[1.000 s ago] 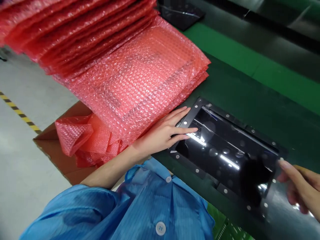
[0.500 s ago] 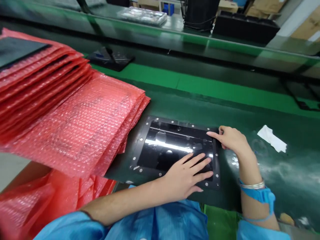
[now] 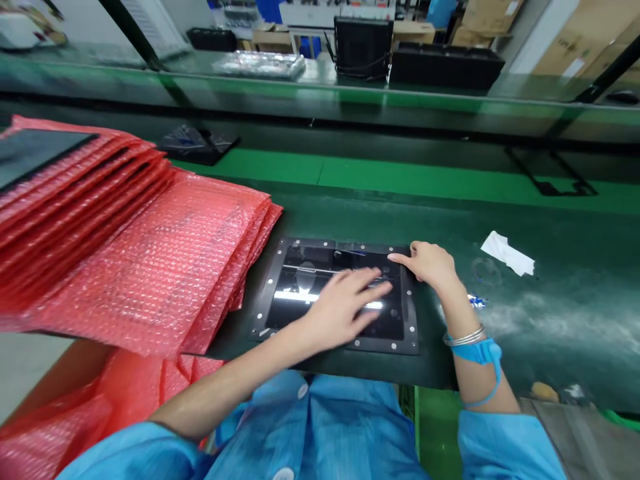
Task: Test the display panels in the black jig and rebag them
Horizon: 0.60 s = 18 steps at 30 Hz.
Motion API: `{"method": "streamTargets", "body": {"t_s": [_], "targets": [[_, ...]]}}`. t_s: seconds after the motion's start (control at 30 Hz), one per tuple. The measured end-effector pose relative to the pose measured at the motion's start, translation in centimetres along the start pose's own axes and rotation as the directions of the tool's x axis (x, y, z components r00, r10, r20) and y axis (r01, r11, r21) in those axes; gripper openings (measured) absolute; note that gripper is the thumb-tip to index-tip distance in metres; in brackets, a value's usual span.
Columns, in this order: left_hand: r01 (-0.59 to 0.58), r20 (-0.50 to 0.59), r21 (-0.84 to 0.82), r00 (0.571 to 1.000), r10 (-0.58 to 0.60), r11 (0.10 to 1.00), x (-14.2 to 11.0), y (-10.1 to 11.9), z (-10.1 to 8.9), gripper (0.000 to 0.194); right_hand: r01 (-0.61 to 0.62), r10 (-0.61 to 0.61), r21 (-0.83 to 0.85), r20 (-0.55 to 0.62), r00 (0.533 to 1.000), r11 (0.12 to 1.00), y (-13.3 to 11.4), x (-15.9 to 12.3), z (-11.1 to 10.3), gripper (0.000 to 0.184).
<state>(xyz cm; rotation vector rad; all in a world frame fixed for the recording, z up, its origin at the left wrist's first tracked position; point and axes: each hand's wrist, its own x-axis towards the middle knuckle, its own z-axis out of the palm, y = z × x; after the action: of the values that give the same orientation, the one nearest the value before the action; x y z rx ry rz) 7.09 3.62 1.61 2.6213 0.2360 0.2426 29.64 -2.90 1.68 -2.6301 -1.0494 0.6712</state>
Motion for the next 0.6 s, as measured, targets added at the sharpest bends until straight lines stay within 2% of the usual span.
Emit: {"method": "streamTargets", "body": {"t_s": [0.07, 0.13, 0.3, 0.47, 0.53, 0.6], "targets": [[0.185, -0.133, -0.045, 0.973, -0.189, 0.982, 0.7, -1.5, -0.8, 0.039, 0.045, -0.034, 0.133, -0.086, 0.996, 0.99, 0.7, -0.5, 0.8, 0.051], [0.255, -0.22, -0.062, 0.94, -0.262, 0.965, 1.3, -2.7, -1.3, 0.035, 0.11, -0.067, 0.286, -0.155, 0.986, 0.952, 1.2, -1.0, 1.4, 0.059], [0.253, -0.362, -0.037, 0.898, -0.249, 0.967, 1.6, -3.7, -2.3, 0.023, 0.242, -0.097, 0.549, -0.279, 0.955, 0.8, 0.8, -1.8, 2.3, 0.077], [0.2, -0.5, -0.045, 0.843, -0.195, 0.979, 0.7, -3.0, -3.5, 0.007, 0.222, -0.166, 0.741, -0.15, 0.975, 0.634, -0.6, -2.6, 3.1, 0.082], [0.145, -0.541, -0.078, 0.825, -0.164, 0.986, 0.1, -2.9, -4.3, 0.009, 0.209, -0.184, 0.78, -0.122, 0.975, 0.59, -0.9, -2.8, 3.7, 0.083], [0.1, -0.581, -0.171, 0.793, -0.182, 0.98, -0.5, -3.5, -5.4, 0.017, 0.211, -0.198, 0.815, -0.12, 0.973, 0.539, -0.9, -2.8, 4.4, 0.083]]}}
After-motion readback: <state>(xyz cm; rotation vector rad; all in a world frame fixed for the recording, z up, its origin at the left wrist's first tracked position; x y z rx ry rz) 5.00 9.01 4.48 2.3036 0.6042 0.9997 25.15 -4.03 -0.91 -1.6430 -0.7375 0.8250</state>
